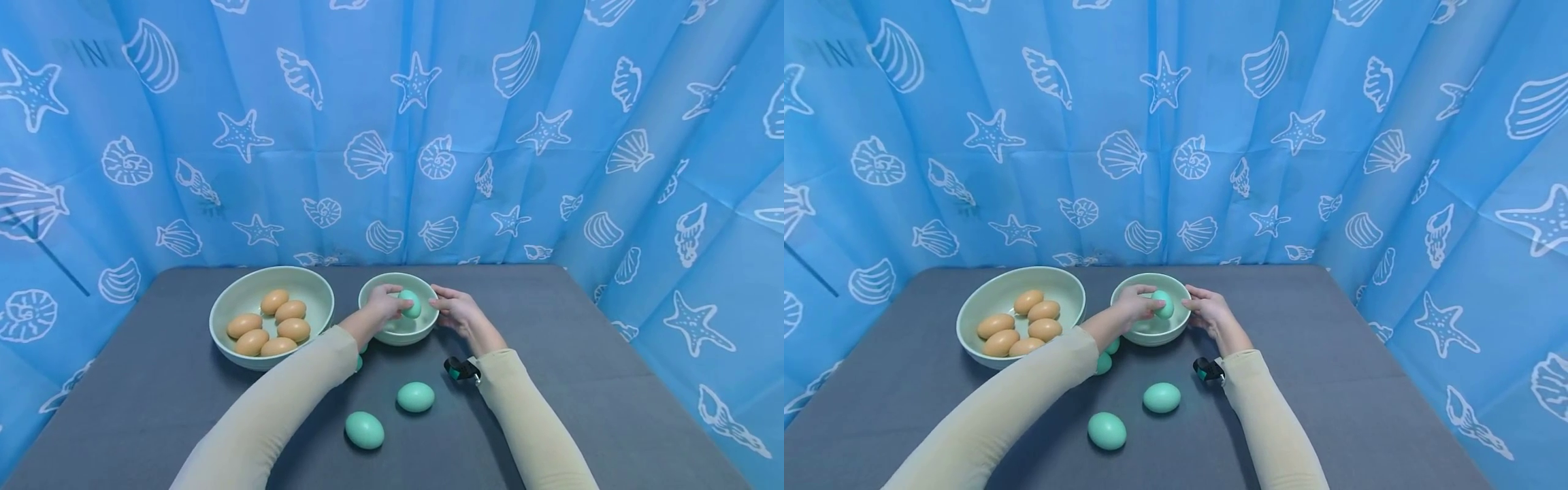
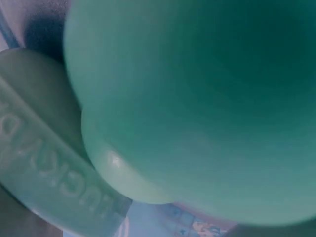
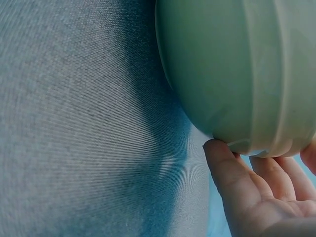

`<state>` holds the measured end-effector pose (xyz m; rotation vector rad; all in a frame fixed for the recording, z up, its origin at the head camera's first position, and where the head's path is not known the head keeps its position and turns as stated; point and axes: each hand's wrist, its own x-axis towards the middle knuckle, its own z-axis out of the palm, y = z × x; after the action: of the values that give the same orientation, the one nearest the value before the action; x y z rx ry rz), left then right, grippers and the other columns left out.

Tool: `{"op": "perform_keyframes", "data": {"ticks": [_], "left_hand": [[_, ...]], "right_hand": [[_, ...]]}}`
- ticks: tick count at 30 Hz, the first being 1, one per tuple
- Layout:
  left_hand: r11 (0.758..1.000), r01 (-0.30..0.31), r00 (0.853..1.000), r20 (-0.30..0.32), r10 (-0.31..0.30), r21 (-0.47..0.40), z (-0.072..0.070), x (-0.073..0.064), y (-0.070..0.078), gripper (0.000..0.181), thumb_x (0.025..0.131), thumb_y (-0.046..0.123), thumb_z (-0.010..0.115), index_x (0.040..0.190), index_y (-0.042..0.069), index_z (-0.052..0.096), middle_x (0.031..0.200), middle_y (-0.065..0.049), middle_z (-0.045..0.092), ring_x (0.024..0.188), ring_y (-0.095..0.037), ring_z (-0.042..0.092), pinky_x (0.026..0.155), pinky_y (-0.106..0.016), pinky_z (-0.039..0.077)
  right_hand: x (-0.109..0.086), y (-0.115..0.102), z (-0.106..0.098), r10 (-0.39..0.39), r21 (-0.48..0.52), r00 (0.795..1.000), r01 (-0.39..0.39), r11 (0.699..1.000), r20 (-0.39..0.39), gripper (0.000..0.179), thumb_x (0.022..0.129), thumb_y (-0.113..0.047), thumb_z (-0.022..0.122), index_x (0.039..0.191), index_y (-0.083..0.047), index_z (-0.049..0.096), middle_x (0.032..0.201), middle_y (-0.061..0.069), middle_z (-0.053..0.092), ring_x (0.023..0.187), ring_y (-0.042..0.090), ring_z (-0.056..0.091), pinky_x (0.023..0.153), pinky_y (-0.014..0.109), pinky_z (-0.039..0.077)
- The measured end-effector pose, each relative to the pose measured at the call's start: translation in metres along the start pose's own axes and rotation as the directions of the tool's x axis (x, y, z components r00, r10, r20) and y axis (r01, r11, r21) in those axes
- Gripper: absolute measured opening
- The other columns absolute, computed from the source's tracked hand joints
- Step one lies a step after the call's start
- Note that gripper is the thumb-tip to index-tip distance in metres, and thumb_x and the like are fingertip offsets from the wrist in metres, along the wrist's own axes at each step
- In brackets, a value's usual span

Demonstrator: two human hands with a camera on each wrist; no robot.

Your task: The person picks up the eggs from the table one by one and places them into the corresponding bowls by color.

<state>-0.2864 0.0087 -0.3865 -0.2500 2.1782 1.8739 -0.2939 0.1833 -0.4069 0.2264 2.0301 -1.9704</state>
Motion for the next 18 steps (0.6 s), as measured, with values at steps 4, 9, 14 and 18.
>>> {"op": "perform_keyframes", "data": {"ticks": [4,9,14,18], "left_hand": [[0.999,0.029,1.000,0.009,-0.029,0.044,0.003,0.009,-0.004,0.049,0.090,0.003,0.074,0.136,-0.001,0.059,0.138,-0.019,0.057,0.110,-0.032,0.066,0.095,-0.037,0.055],[0.995,0.054,0.998,0.040,-0.057,0.080,0.007,0.021,-0.010,0.049,0.088,-0.001,0.074,0.134,-0.007,0.058,0.138,-0.021,0.056,0.119,-0.035,0.062,0.099,-0.039,0.054],[0.990,0.094,0.995,0.029,-0.098,0.107,0.010,0.025,-0.012,0.048,0.088,-0.001,0.074,0.133,-0.006,0.058,0.137,-0.020,0.057,0.116,-0.033,0.062,0.096,-0.039,0.055],[0.986,0.110,0.993,0.017,-0.113,0.128,0.012,0.026,-0.011,0.047,0.089,0.000,0.073,0.133,-0.006,0.058,0.136,-0.019,0.058,0.111,-0.031,0.064,0.093,-0.037,0.056]], "right_hand": [[0.001,0.000,0.000,-0.007,0.015,1.000,0.007,1.000,0.014,0.057,0.103,-0.006,0.053,0.156,-0.006,0.033,0.161,0.018,0.032,0.143,0.036,0.041,0.114,0.051,0.039],[0.001,0.000,0.001,-0.005,0.023,1.000,0.004,1.000,0.017,0.056,0.104,-0.006,0.052,0.156,-0.005,0.033,0.161,0.018,0.032,0.143,0.037,0.040,0.115,0.052,0.038],[-0.001,-0.002,0.001,0.012,0.016,1.000,-0.012,1.000,0.011,0.057,0.103,-0.007,0.053,0.157,-0.007,0.032,0.162,0.018,0.031,0.143,0.036,0.040,0.115,0.052,0.038],[-0.002,-0.003,0.000,0.006,0.013,1.000,-0.006,1.000,0.010,0.057,0.103,-0.007,0.053,0.157,-0.007,0.032,0.161,0.018,0.032,0.143,0.036,0.041,0.115,0.051,0.038]]}}
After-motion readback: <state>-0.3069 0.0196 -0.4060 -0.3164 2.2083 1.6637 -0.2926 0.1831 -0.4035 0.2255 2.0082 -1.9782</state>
